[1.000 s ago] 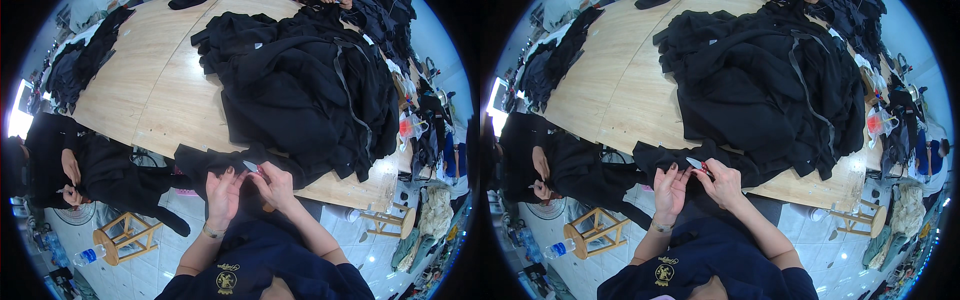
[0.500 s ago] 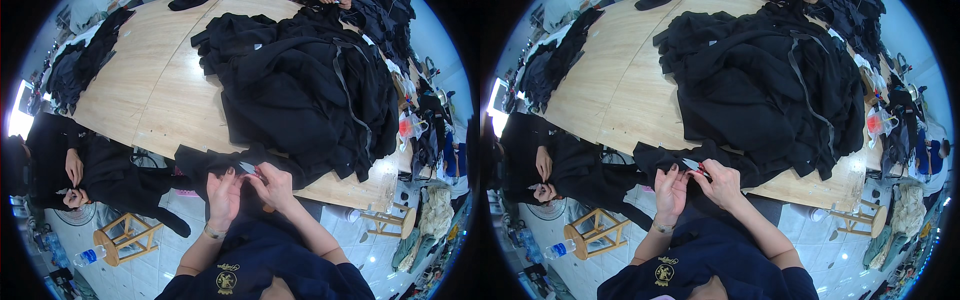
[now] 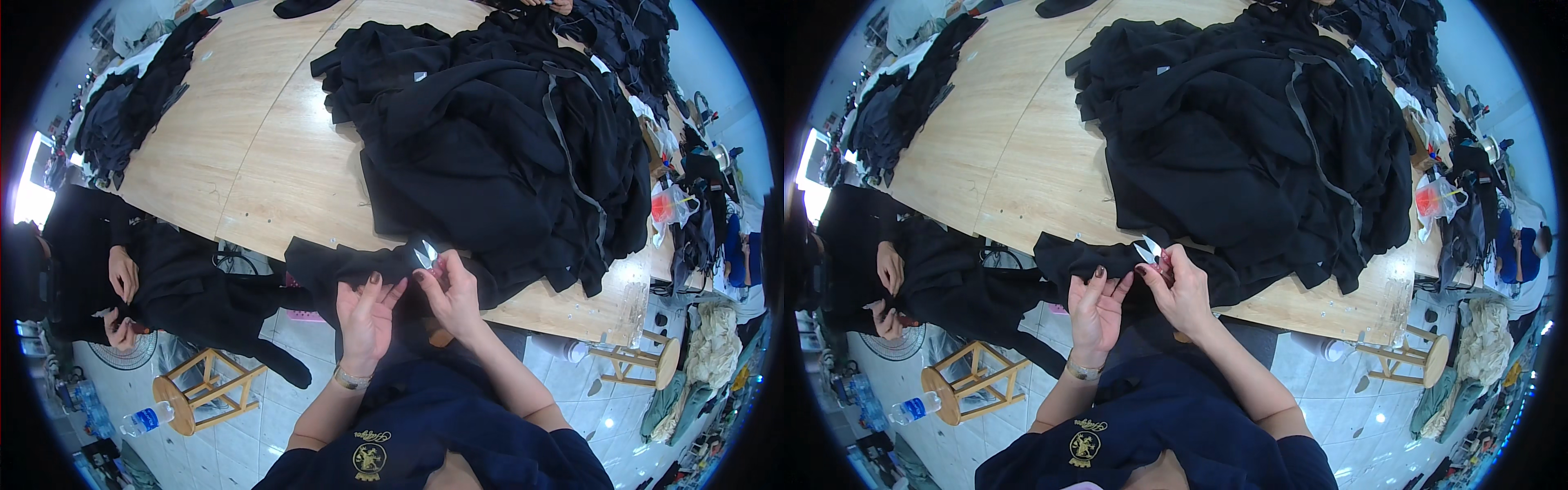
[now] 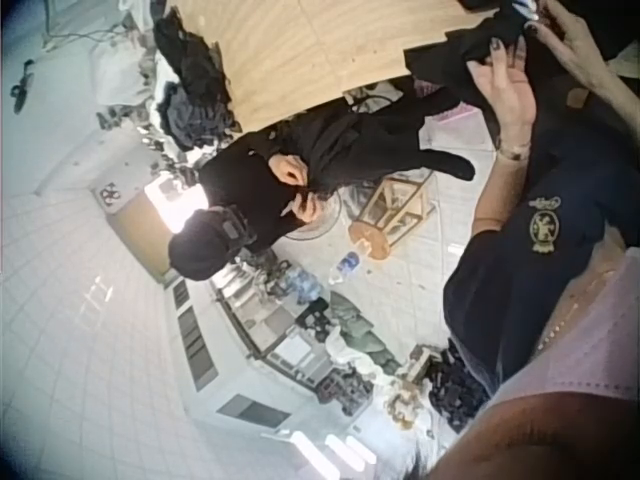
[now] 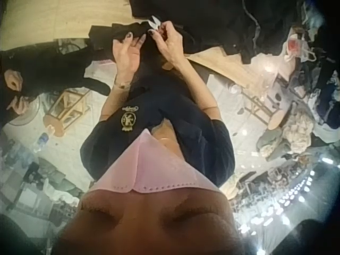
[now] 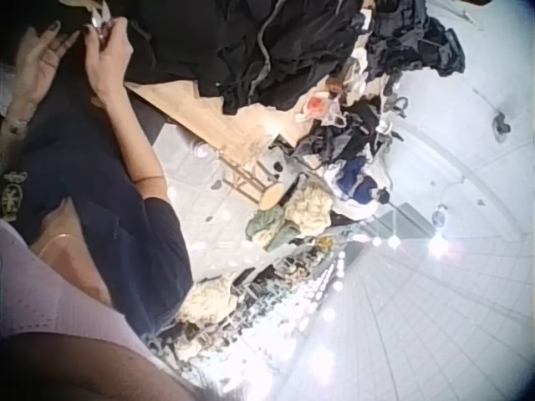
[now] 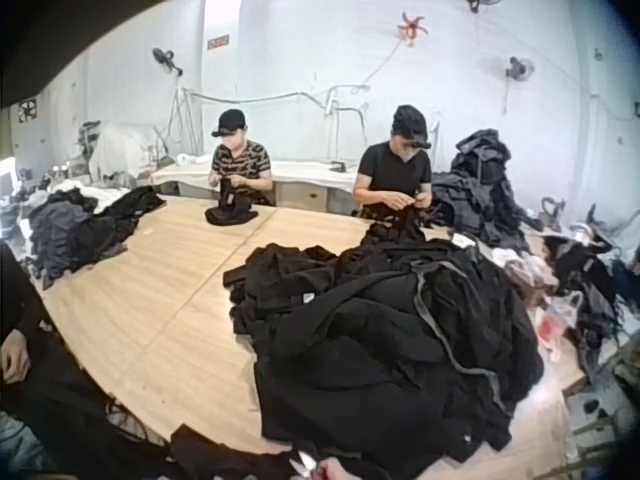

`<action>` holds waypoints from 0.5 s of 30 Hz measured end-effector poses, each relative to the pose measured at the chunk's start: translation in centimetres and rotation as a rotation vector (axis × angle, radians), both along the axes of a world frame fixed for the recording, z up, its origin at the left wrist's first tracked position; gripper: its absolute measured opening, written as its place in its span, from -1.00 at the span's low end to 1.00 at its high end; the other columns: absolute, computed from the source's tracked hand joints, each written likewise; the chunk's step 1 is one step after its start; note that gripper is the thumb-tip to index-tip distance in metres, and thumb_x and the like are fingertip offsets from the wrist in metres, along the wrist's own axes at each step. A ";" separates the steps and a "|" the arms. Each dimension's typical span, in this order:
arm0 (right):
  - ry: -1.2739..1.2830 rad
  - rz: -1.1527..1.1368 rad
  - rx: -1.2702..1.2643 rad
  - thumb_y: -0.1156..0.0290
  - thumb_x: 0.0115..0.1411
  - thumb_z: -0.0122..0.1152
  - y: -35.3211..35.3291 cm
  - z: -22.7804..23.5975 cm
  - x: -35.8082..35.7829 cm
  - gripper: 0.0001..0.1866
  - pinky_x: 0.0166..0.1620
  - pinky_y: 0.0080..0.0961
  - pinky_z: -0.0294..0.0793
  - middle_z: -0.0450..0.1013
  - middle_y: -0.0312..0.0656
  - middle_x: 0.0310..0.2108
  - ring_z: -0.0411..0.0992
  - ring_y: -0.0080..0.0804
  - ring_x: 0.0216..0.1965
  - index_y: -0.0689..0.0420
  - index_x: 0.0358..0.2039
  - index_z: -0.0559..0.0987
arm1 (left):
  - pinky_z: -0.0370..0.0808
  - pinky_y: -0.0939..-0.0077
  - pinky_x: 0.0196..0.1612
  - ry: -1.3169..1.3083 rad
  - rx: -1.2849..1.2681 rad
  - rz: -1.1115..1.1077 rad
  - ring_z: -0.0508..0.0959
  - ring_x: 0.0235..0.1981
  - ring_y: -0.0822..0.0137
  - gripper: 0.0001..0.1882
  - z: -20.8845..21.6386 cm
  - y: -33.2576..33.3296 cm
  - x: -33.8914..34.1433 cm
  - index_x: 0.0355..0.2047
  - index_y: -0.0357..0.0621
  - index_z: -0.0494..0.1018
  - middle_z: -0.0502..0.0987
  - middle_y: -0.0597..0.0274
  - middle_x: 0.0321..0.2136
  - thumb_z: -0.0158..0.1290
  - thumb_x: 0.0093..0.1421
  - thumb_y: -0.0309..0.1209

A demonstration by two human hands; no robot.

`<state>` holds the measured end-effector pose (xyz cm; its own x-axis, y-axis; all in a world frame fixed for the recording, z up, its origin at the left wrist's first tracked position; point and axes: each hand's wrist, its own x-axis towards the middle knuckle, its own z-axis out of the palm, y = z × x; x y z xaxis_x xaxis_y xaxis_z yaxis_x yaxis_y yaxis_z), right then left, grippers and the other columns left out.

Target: Cutting and trimming black fabric pieces using small handheld shears at a large work table.

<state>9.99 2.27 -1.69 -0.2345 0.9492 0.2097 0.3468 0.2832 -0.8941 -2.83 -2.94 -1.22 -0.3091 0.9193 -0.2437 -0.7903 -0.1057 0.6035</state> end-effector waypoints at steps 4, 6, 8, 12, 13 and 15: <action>0.079 0.148 0.240 0.57 -0.10 0.27 0.6 0.6 -0.6 -0.64 -0.41 -0.51 0.29 0.25 -0.10 -0.32 0.26 -0.30 -0.45 0.25 -0.32 0.30 | 0.49 0.33 -0.05 -0.005 0.001 -0.021 0.51 -0.13 0.27 -0.79 0.0 -0.1 -0.1 -0.11 -0.14 0.25 0.47 0.12 -0.17 -0.10 0.25 -0.49; 0.036 0.186 0.285 0.65 -0.13 0.21 1.0 0.8 -1.0 -0.66 -0.41 -0.49 0.30 0.27 -0.11 -0.35 0.26 -0.25 -0.42 0.26 -0.31 0.31 | 0.48 0.33 -0.06 -0.005 0.003 -0.017 0.52 -0.14 0.27 -0.79 0.2 0.0 -0.1 -0.10 -0.13 0.25 0.48 0.12 -0.17 -0.10 0.25 -0.48; 0.063 0.150 0.230 0.65 -0.09 0.19 0.9 -0.4 -1.1 -0.69 -0.42 -0.53 0.28 0.27 -0.14 -0.41 0.25 -0.33 -0.46 0.25 -0.31 0.32 | 0.46 0.42 -0.06 0.027 -0.033 0.006 0.52 -0.15 0.30 -0.71 0.4 0.1 0.0 -0.03 -0.16 0.23 0.47 0.10 -0.14 -0.10 0.23 -0.54; 0.212 0.052 -0.070 0.63 0.04 0.10 1.2 0.3 -0.8 -0.82 -0.46 -0.67 0.22 0.24 -0.28 -0.59 0.19 -0.61 -0.56 0.23 -0.34 0.33 | 0.45 0.54 -0.12 0.573 0.017 -0.101 0.54 -0.21 0.35 -0.72 1.0 0.4 -2.0 -0.08 -0.23 0.33 0.50 0.12 -0.17 -0.04 0.17 -0.58; 0.282 0.046 -0.091 0.61 0.12 0.03 1.4 0.8 -0.8 -0.90 -0.48 -0.73 0.17 0.20 -0.36 -0.64 0.13 -0.73 -0.59 0.22 -0.37 0.31 | 0.47 0.56 -0.18 0.933 -0.072 -0.055 0.55 -0.23 0.35 -0.75 1.9 0.3 -2.4 -0.15 -0.24 0.39 0.52 0.13 -0.23 0.03 0.12 -0.59; 0.453 0.096 -0.238 0.63 0.15 -0.02 1.8 0.0 -0.4 -0.89 -0.45 -0.76 0.16 0.23 -0.40 -0.54 0.11 -0.76 -0.54 0.18 -0.36 0.27 | 0.49 0.60 -0.39 1.466 -0.126 0.123 0.56 -0.38 0.34 -0.82 2.4 0.7 -2.8 -0.33 -0.25 0.50 0.55 0.21 -0.40 0.17 0.00 -0.57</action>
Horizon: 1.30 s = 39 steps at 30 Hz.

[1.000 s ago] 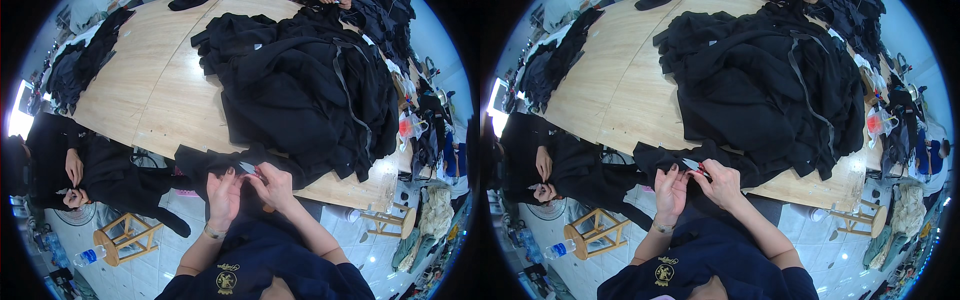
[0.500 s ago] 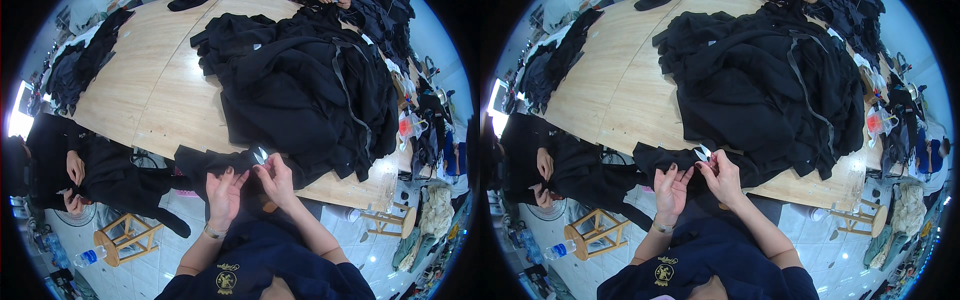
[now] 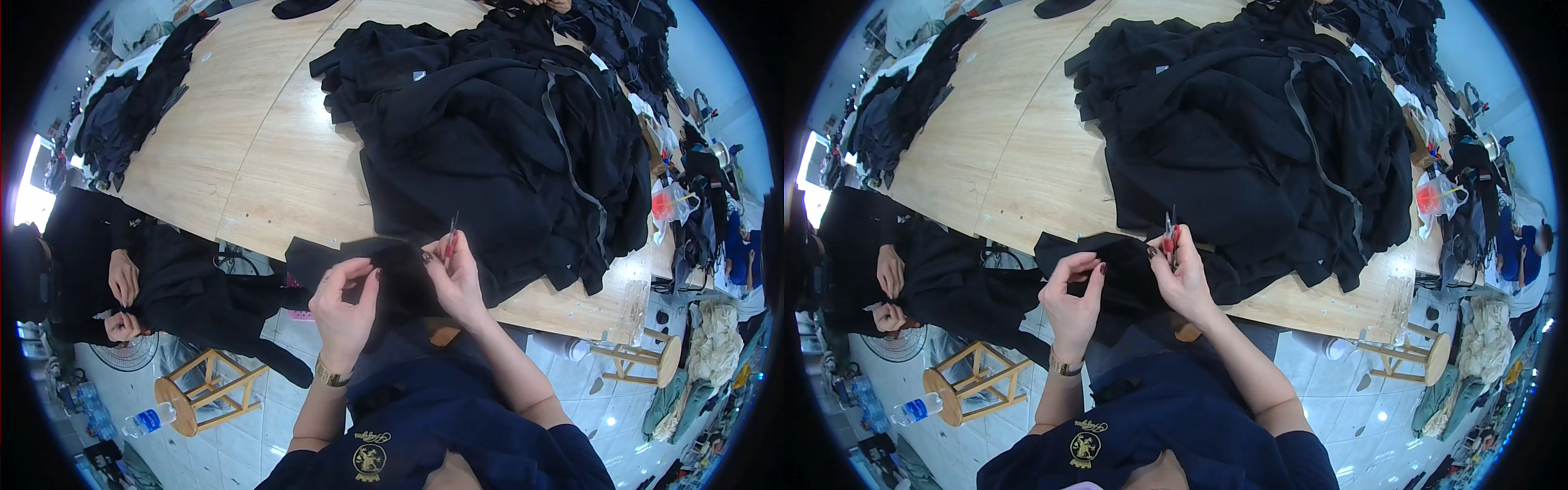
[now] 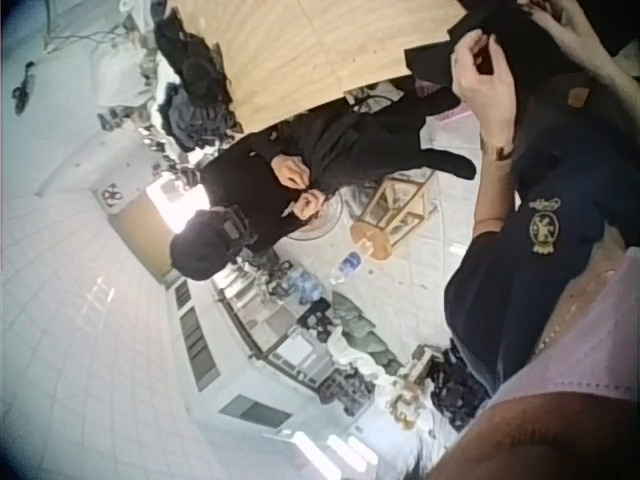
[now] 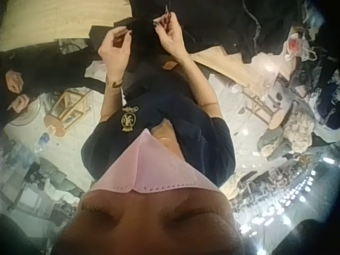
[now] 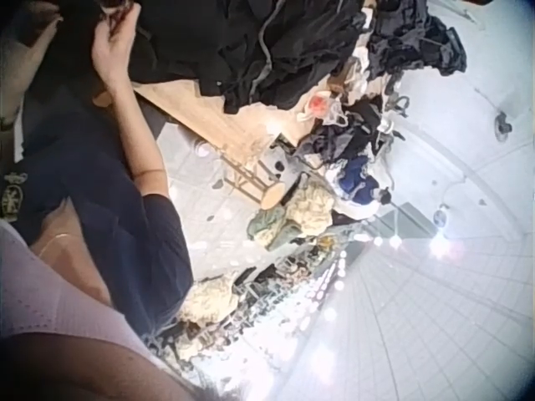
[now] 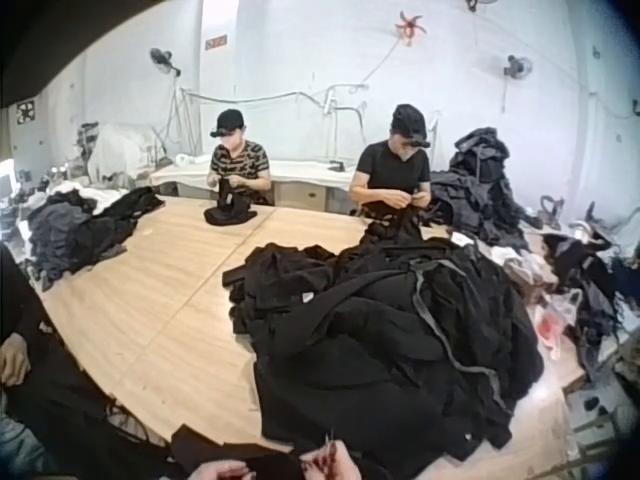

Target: Cutting and trimming black fabric pieces using small handheld shears at a large work table.

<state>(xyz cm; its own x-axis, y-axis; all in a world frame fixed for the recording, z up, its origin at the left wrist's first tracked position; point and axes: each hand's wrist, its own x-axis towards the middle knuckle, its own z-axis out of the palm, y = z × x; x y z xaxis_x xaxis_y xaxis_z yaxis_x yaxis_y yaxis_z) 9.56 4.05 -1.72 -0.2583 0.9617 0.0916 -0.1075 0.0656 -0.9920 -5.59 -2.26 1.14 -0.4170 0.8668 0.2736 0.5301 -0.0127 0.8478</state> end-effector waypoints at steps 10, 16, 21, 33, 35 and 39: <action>0.335 0.110 -0.270 0.63 0.15 -0.05 0.5 -0.3 0.4 -0.84 -0.40 -0.80 0.14 0.24 -0.39 -0.50 0.14 -0.77 -0.49 0.12 -0.37 0.19 | 0.30 0.60 -0.15 -0.642 -0.070 -0.420 0.38 -0.32 0.49 -0.81 -2.5 1.2 -2.1 -0.19 -0.25 0.43 0.44 0.32 -0.38 0.02 0.18 -0.49; -0.070 -0.046 -0.070 0.68 0.09 0.00 0.6 1.0 0.6 -0.78 -0.29 -0.68 0.24 0.30 -0.29 -0.45 0.29 -0.60 -0.39 0.11 -0.43 0.18 | 0.20 0.76 -0.17 -1.189 -0.063 -0.255 0.28 -0.34 0.69 -0.86 -1.9 1.6 -0.8 -0.28 -0.20 0.43 0.40 0.50 -0.40 -0.05 0.27 -0.40; -0.151 -0.145 0.308 0.68 0.02 0.07 -0.4 3.1 0.2 -0.77 -0.40 -0.67 0.30 0.32 -0.27 -0.53 0.27 -0.62 -0.52 0.18 -0.40 0.23 | 0.21 0.75 -0.18 -1.230 -0.069 -0.228 0.29 -0.35 0.68 -0.82 -1.9 1.7 -0.9 -0.24 -0.20 0.44 0.42 0.47 -0.41 -0.05 0.27 -0.36; -0.565 0.201 0.198 0.11 0.11 0.16 -0.2 3.0 2.1 -0.62 -0.55 -0.36 0.26 0.29 -0.13 -0.73 0.32 -0.11 -0.66 0.15 -0.53 0.31 | 0.41 0.47 -0.02 -1.544 -0.131 -0.259 0.49 -0.12 0.37 -0.73 -0.4 1.5 -1.3 -0.15 -0.25 0.40 0.51 0.16 -0.19 -0.16 0.31 -0.31; -0.675 0.235 0.309 0.04 0.11 0.13 -0.2 3.1 2.3 -0.58 -0.54 -0.34 0.27 0.30 -0.13 -0.72 0.34 -0.12 -0.64 0.15 -0.54 0.31 | 0.41 0.47 -0.02 -1.559 -0.151 -0.237 0.49 -0.12 0.36 -0.72 -0.4 1.5 -1.4 -0.15 -0.25 0.40 0.51 0.16 -0.18 -0.17 0.32 -0.31; -0.714 0.248 0.344 0.00 0.11 0.11 0.2 3.1 2.2 -0.56 -0.54 -0.32 0.28 0.32 -0.13 -0.71 0.36 -0.12 -0.62 0.15 -0.55 0.31 | 0.41 0.46 -0.03 -1.563 -0.184 -0.242 0.50 -0.13 0.35 -0.71 -0.2 1.5 -1.2 -0.13 -0.26 0.40 0.51 0.16 -0.18 -0.18 0.32 -0.30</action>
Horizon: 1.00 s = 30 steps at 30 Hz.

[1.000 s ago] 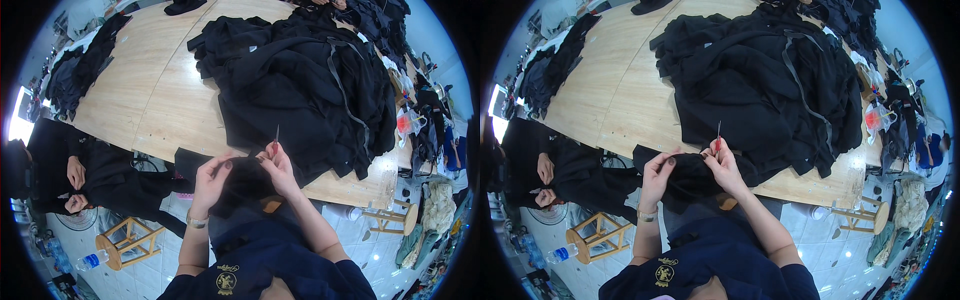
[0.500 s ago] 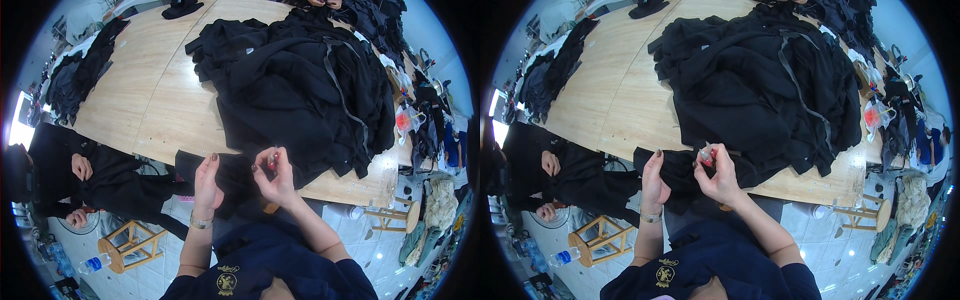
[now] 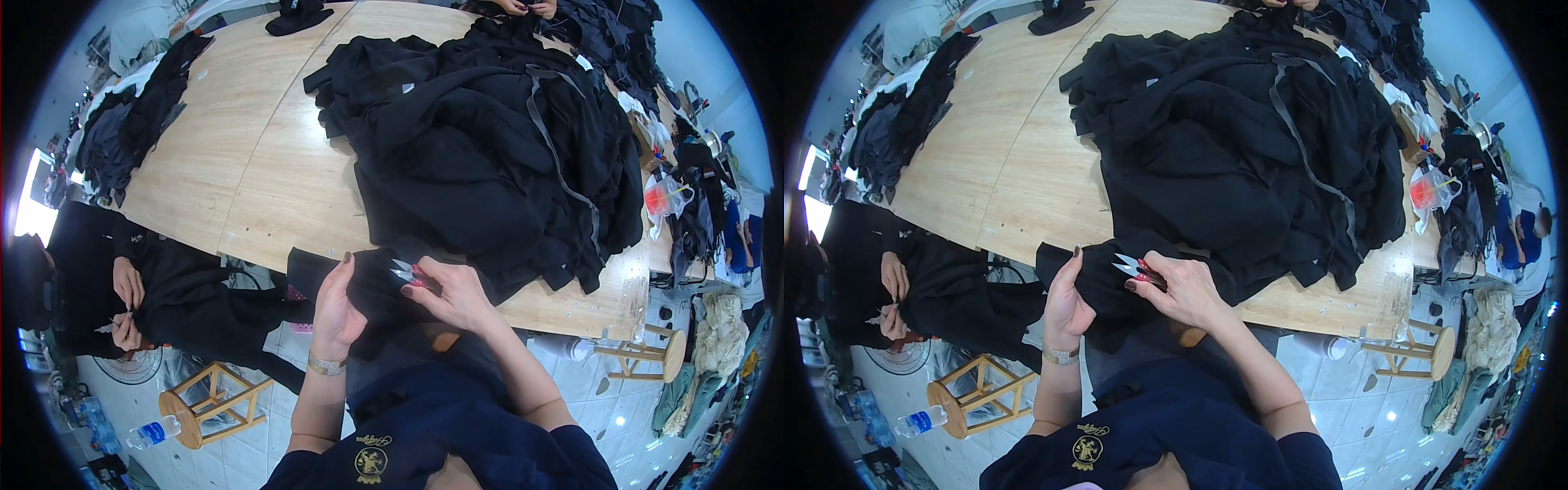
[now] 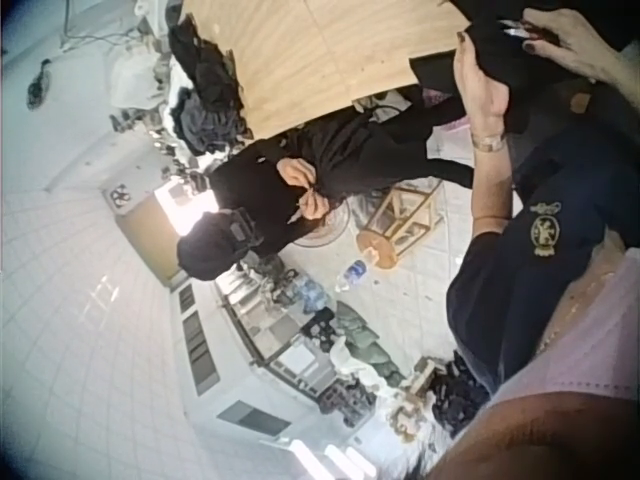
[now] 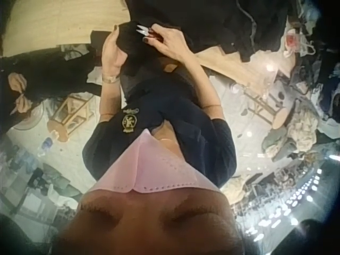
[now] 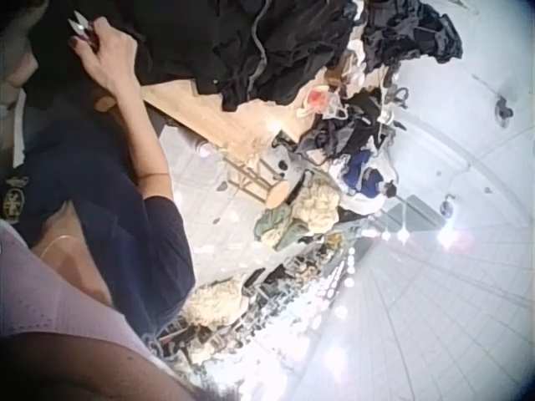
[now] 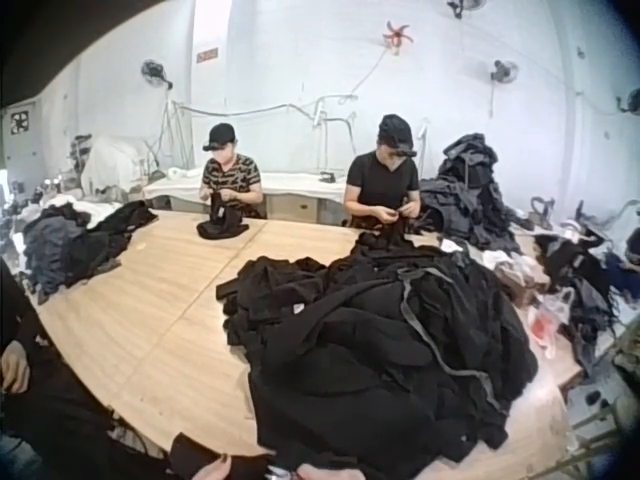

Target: Cutting and trimming black fabric pieces using small handheld shears at a large work table.

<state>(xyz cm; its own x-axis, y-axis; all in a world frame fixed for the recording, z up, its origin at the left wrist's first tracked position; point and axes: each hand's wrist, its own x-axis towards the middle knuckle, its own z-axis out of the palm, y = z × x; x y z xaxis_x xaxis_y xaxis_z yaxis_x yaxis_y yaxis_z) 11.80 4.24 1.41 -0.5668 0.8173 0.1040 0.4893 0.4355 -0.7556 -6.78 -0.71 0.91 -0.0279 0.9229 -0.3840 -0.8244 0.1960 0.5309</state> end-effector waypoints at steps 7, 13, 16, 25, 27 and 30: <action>-0.026 0.051 0.061 0.09 0.05 0.18 0.4 1.2 -0.4 -0.63 -0.51 -0.37 0.29 0.35 -0.12 -0.65 0.37 -0.15 -0.60 0.16 -0.53 0.39 | 0.42 0.45 -0.04 -0.003 0.038 -0.030 0.50 -0.14 0.35 -0.70 -0.2 -0.3 -0.1 -0.13 -0.27 0.39 0.51 0.16 -0.18 -0.20 0.33 -0.31; -0.050 0.026 0.219 0.16 0.01 0.24 0.2 1.2 -0.8 -0.68 -0.54 -0.39 0.32 0.38 -0.17 -0.65 0.39 -0.21 -0.62 0.13 -0.56 0.40 | 0.42 0.42 -0.03 -0.028 0.040 -0.017 0.50 -0.14 0.32 -0.70 0.4 -0.4 0.3 -0.11 -0.28 0.39 0.50 0.14 -0.17 -0.22 0.33 -0.32; -0.053 0.005 0.260 0.17 0.00 0.25 0.2 0.9 -0.9 -0.69 -0.56 -0.40 0.32 0.38 -0.19 -0.65 0.39 -0.23 -0.64 0.12 -0.58 0.39 | 0.42 0.41 -0.02 -0.049 0.011 -0.013 0.50 -0.13 0.31 -0.69 0.4 -0.5 0.4 -0.10 -0.28 0.38 0.50 0.13 -0.15 -0.22 0.33 -0.32; 0.020 -0.072 0.263 0.17 0.04 0.22 0.1 0.0 -0.9 -0.68 -0.60 -0.42 0.29 0.34 -0.19 -0.69 0.37 -0.24 -0.67 0.13 -0.57 0.37 | 0.41 0.43 -0.01 -0.027 0.004 0.013 0.49 -0.12 0.32 -0.70 0.5 -0.5 0.6 -0.10 -0.28 0.38 0.50 0.14 -0.15 -0.21 0.33 -0.33; 0.071 -0.107 0.222 0.14 0.07 0.20 0.2 0.0 -0.7 -0.67 -0.62 -0.41 0.27 0.34 -0.20 -0.68 0.36 -0.24 -0.67 0.11 -0.56 0.36 | 0.41 0.46 -0.02 -0.008 0.038 0.034 0.50 -0.12 0.35 -0.73 0.7 -0.5 0.6 -0.12 -0.26 0.39 0.51 0.15 -0.17 -0.18 0.32 -0.34; 0.046 -0.093 0.222 0.15 0.06 0.21 0.2 0.5 -0.4 -0.67 -0.61 -0.42 0.28 0.34 -0.19 -0.69 0.37 -0.24 -0.66 0.12 -0.56 0.36 | 0.42 0.50 -0.02 0.013 0.039 0.071 0.50 -0.14 0.37 -0.77 0.6 -0.4 0.7 -0.16 -0.22 0.41 0.51 0.18 -0.19 -0.14 0.30 -0.36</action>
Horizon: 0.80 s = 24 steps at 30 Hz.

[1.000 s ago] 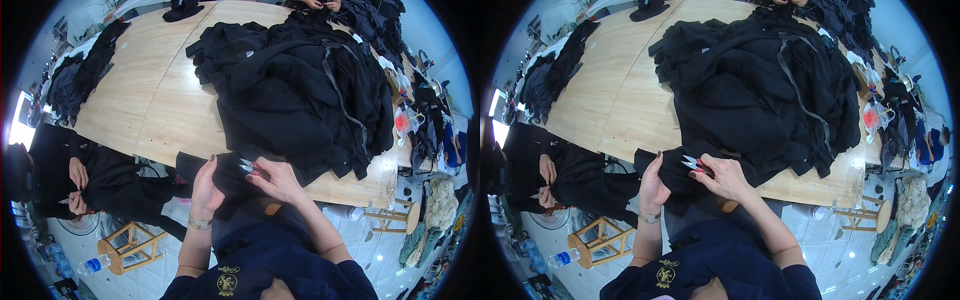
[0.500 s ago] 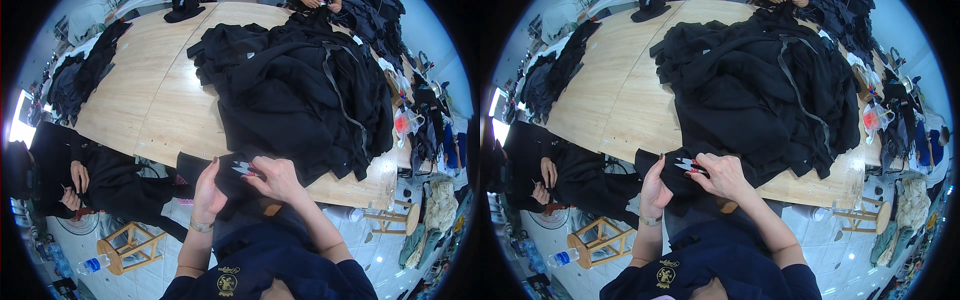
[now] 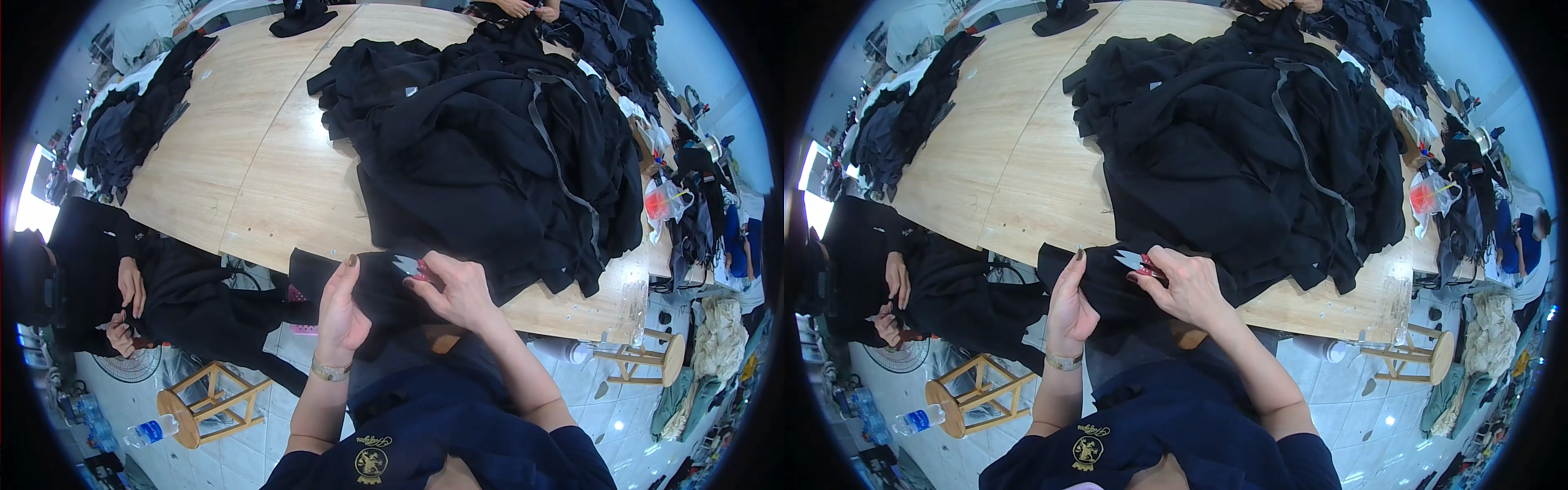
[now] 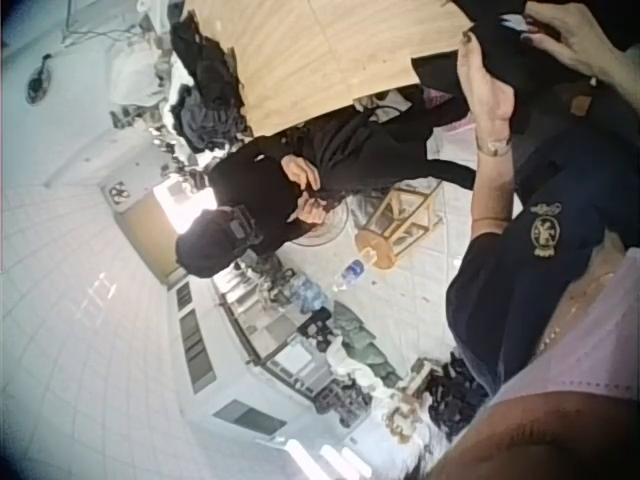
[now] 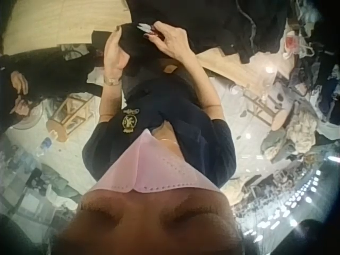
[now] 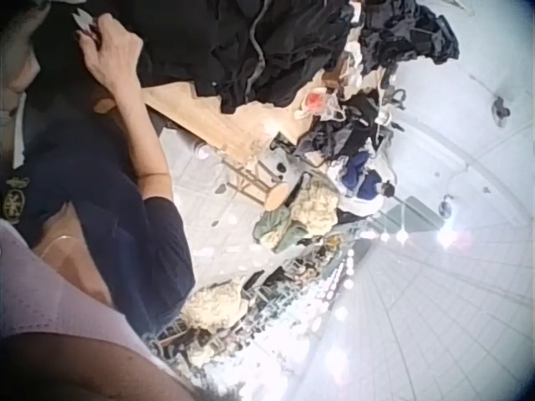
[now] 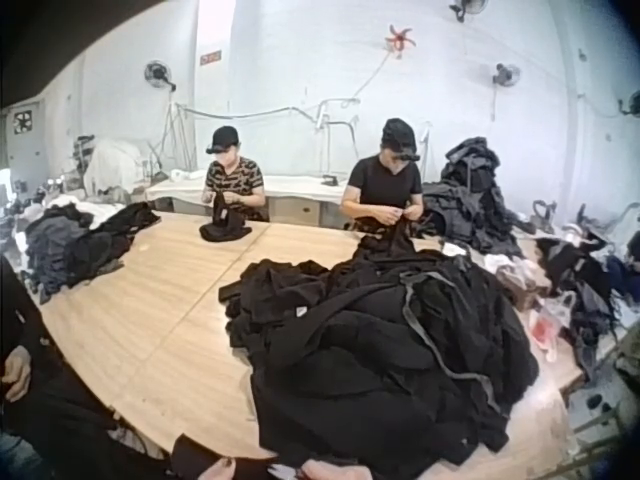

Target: Cutting and trimming black fabric pieces using small handheld shears at a large work table.

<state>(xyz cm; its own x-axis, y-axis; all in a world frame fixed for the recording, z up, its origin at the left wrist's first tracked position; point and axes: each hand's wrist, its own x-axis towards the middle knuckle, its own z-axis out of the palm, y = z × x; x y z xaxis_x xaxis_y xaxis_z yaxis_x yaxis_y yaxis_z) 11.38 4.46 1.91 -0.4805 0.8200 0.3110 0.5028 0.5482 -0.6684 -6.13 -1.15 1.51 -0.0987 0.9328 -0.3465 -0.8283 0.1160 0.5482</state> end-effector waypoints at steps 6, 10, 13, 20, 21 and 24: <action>0.045 0.063 -0.056 0.21 0.07 0.23 -0.3 -0.3 0.0 -0.69 -0.60 -0.48 0.27 0.30 -0.19 -0.72 0.32 -0.32 -0.70 0.16 -0.49 0.36 | 0.41 0.58 -0.06 0.050 0.036 0.045 0.50 -0.18 0.44 -0.84 0.6 0.2 0.6 -0.23 -0.20 0.42 0.53 0.23 -0.26 -0.07 0.27 -0.39; 0.446 -0.001 -0.396 0.38 0.07 0.25 -0.8 0.2 -1.7 -0.75 -0.57 -0.66 0.24 0.20 -0.32 -0.72 0.15 -0.64 -0.67 0.18 -0.42 0.35 | 0.36 0.68 -0.13 0.179 0.031 0.135 0.46 -0.25 0.54 -0.86 0.7 0.2 1.6 -0.26 -0.21 0.43 0.51 0.30 -0.32 -0.04 0.26 -0.41; 0.411 -0.104 -0.270 0.49 0.01 0.27 -0.7 1.2 -3.2 -0.77 -0.58 -0.70 0.26 0.31 -0.27 -0.66 0.23 -0.64 -0.68 0.21 -0.35 0.40 | 0.26 0.76 -0.21 0.354 0.108 0.143 0.35 -0.34 0.66 -0.89 0.4 0.0 2.2 -0.30 -0.21 0.43 0.46 0.40 -0.39 -0.02 0.24 -0.44; 0.365 0.039 0.051 0.64 -0.12 0.21 -1.5 -0.7 -2.2 -0.82 -0.60 -0.60 0.32 0.37 -0.22 -0.67 0.38 -0.43 -0.69 0.20 -0.43 0.48 | 0.24 0.77 -0.21 0.320 0.081 0.175 0.32 -0.35 0.67 -0.89 -0.2 0.3 1.4 -0.32 -0.18 0.42 0.43 0.44 -0.42 -0.03 0.25 -0.42; 0.382 0.091 0.131 0.64 -0.19 0.21 -1.6 -0.9 -2.0 -0.81 -0.60 -0.57 0.34 0.37 -0.25 -0.68 0.39 -0.42 -0.69 0.19 -0.47 0.50 | 0.23 0.76 -0.21 0.311 0.080 0.183 0.32 -0.35 0.67 -0.89 -0.2 0.3 1.2 -0.32 -0.18 0.42 0.43 0.44 -0.42 -0.03 0.26 -0.41; 0.336 0.250 0.161 0.61 -0.20 0.23 -2.1 -0.8 -0.9 -0.81 -0.59 -0.57 0.34 0.36 -0.26 -0.68 0.39 -0.43 -0.69 0.18 -0.49 0.50 | 0.23 0.77 -0.20 0.328 0.072 0.196 0.33 -0.34 0.67 -0.89 -0.1 0.5 0.8 -0.31 -0.16 0.42 0.43 0.45 -0.41 -0.03 0.25 -0.40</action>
<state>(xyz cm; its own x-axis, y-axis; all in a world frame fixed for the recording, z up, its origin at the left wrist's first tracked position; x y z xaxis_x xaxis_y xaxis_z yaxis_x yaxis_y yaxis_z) 10.50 2.40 1.16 -0.5080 0.6199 0.5980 0.1110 0.7356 -0.6683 -5.29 -0.66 1.37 -0.3720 0.9061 -0.2015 -0.6106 -0.0754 0.7883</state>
